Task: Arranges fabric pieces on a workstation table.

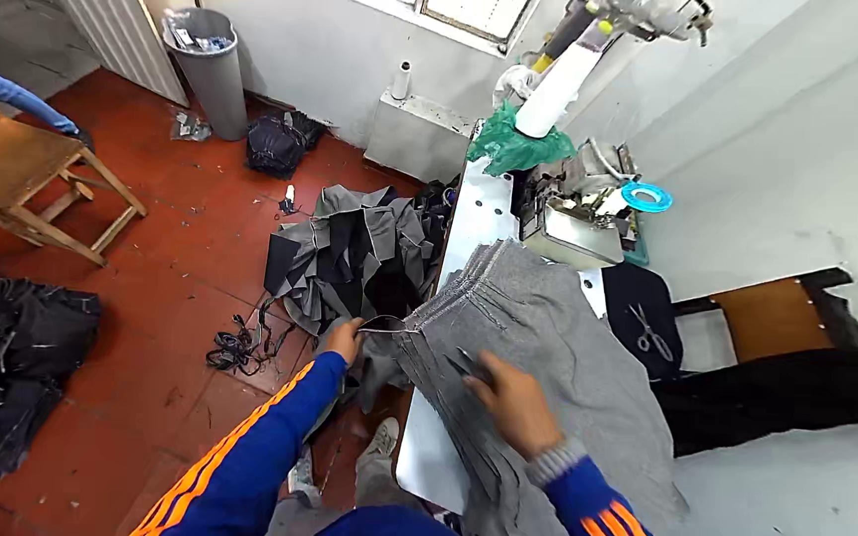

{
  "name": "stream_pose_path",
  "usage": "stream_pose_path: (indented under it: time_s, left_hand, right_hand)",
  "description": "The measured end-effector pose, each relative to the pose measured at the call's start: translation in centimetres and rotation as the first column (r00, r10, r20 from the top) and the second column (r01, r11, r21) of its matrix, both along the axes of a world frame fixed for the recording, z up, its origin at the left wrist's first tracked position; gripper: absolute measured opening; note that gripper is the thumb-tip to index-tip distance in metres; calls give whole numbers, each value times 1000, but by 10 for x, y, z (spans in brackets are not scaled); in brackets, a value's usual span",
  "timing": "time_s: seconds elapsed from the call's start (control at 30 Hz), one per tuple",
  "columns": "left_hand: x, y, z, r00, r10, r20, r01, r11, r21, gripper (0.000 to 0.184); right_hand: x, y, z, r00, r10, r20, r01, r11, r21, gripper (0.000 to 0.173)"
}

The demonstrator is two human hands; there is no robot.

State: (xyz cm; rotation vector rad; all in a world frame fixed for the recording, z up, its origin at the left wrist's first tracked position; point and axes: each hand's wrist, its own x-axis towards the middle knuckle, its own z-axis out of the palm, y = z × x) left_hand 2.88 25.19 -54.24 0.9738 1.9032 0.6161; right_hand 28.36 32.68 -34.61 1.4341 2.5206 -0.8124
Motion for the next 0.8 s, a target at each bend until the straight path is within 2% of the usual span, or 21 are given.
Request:
stream_pose_path:
  time_s: [0.07,0.17,0.3,0.37,0.43,0.5,0.57,0.6,0.67,0.73,0.77,0.8]
  left_hand:
    - [-9,-18,35,992,-78,-100,79,997,4,46]
    - [-4,-38,79,958,-178,-226,200,977,76,45]
    - [-5,-47,108,919,-315,-236,349,929,120,44]
    - [-13,-51,120,925,-331,-187,354,929,108,47]
    - [-22,-57,141,926,-354,-132,370,920,129,45]
    - [-29,-65,156,921,-364,-138,387,892,233,37]
    - [-39,-73,161,942,-252,-221,325,846,422,26]
    - [-45,-77,163,965,-155,-212,244,826,507,23]
    - [-56,-90,165,999,39,15,-40,793,609,24]
    - [-64,-103,179,948,141,286,-286,771,569,26]
    - [-66,-109,191,930,104,351,-296,780,552,26]
    - [-64,-116,209,936,16,352,-224,798,559,23]
  right_hand:
    - [-43,7,-5,963,52,263,-48,999,-21,42]
    - [-83,7,-35,935,63,350,-67,998,-2,43]
    - [-95,11,-55,957,64,282,-64,998,-11,39]
    - [-91,11,-49,979,57,197,-50,998,-39,39]
    - [-85,9,-40,992,26,122,-27,1000,8,35]
    - [-81,11,-29,996,-32,87,29,999,32,35]
    - [-80,16,-15,996,-86,12,86,996,-32,34]
    - [-77,16,-7,991,-121,-62,115,990,-84,33]
    - [-68,6,10,937,-217,-273,163,964,-209,32]
    - [-55,-7,31,844,-272,-463,130,940,-315,30]
    - [-48,-13,41,809,-260,-527,74,935,-348,33]
    - [-43,-19,49,791,-212,-574,-2,937,-350,43]
